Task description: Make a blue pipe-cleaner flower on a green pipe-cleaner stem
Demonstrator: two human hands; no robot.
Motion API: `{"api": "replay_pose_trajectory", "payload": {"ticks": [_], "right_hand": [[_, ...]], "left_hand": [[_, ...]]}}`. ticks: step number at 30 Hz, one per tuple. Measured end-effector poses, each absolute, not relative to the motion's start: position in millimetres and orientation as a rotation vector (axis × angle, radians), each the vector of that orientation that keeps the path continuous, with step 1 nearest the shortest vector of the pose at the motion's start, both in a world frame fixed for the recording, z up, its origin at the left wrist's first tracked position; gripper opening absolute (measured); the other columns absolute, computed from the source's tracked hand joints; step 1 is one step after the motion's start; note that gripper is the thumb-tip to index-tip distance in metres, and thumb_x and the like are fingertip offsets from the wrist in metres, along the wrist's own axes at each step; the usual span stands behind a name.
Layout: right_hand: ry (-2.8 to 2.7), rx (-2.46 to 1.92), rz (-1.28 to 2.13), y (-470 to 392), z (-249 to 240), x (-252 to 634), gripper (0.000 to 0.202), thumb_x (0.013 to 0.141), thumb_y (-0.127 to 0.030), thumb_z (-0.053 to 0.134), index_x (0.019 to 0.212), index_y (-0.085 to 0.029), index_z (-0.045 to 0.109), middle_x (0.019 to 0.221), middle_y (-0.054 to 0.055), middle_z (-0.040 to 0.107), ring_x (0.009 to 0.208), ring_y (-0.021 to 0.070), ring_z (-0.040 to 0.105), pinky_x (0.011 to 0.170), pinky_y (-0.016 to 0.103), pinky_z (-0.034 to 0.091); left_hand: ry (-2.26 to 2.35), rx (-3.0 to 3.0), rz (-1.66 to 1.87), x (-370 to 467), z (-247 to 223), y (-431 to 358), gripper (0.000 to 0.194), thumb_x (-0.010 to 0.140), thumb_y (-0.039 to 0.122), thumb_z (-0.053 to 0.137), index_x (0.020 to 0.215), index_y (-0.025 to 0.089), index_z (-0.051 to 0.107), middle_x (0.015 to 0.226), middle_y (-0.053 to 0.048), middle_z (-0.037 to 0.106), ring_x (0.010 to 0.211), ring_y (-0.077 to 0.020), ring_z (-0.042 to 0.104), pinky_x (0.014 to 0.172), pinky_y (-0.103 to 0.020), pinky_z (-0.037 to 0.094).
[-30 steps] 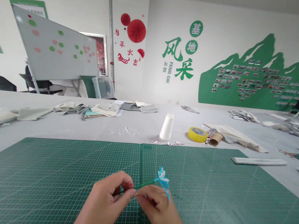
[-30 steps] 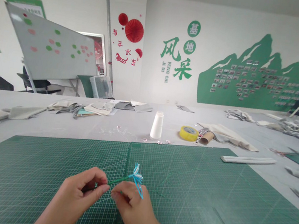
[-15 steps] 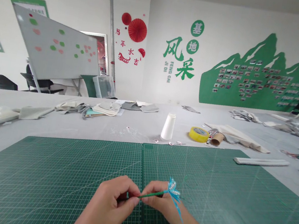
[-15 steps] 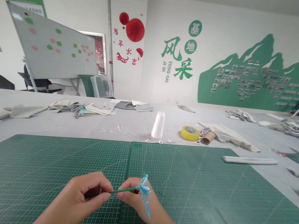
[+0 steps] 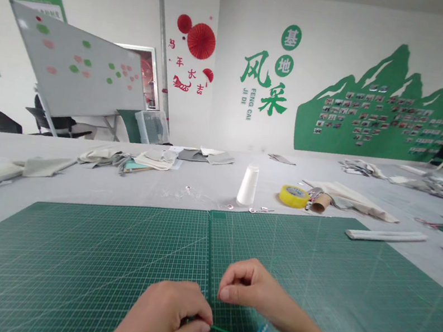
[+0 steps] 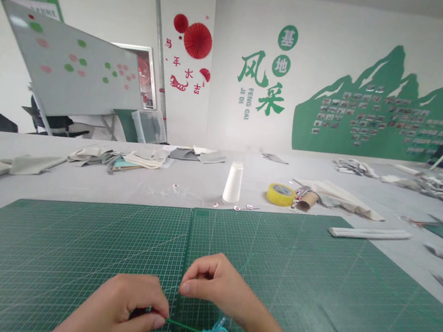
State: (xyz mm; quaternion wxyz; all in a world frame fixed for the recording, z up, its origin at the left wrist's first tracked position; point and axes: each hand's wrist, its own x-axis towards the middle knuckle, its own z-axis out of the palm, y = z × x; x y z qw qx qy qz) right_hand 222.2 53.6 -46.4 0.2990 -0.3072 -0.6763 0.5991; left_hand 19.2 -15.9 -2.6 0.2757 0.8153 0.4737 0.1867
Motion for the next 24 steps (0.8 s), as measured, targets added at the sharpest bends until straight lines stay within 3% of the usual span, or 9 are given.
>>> {"api": "replay_pose_trajectory", "payload": {"ticks": [4,8,16,24], "right_hand": [[-1.954,-0.937,1.301,45.8,-33.9,220.8,0.017,0.077,-0.029,0.071,0.067,-0.016,0.071,0.051,-0.007,0.04,0.049,0.0083,0.03,0.046,0.022,0.022],[-2.081,-0.969,0.918,31.7,-19.9,216.3,0.012,0.079,-0.018,0.067,0.068,-0.017,0.069,0.055,-0.006,0.044,0.053,0.009,0.04,0.052,0.022,0.028],[-2.289,-0.822,0.297,7.7,-10.3,208.7,0.025,0.092,-0.017,0.048,0.075,-0.017,0.066,0.062,0.0,0.057,0.055,0.0127,0.05,0.052,0.027,0.031],[-2.309,-0.783,-0.128,1.6,-26.3,199.2,0.029,0.086,-0.009,0.044,0.065,-0.017,0.061,0.056,0.001,0.055,0.048,0.0146,0.048,0.047,0.03,0.028]], "left_hand": [[1.349,2.266,0.454,18.0,-4.0,-15.1,0.022,0.079,0.007,0.057,0.076,0.022,0.073,0.074,0.002,0.068,0.071,-0.0152,0.063,0.062,-0.021,0.04],[1.42,2.324,0.455,16.7,-8.5,-14.9,0.02,0.082,0.009,0.056,0.077,0.023,0.07,0.075,0.002,0.067,0.07,-0.0156,0.063,0.061,-0.022,0.04],[1.622,2.323,0.614,10.4,-14.7,-12.7,0.022,0.089,0.015,0.048,0.08,0.024,0.066,0.078,0.002,0.066,0.07,-0.0177,0.064,0.063,-0.026,0.043],[1.733,2.215,0.859,5.0,-19.2,-8.4,0.019,0.092,0.022,0.046,0.086,0.024,0.063,0.08,0.002,0.067,0.07,-0.0167,0.063,0.063,-0.026,0.045]]}}
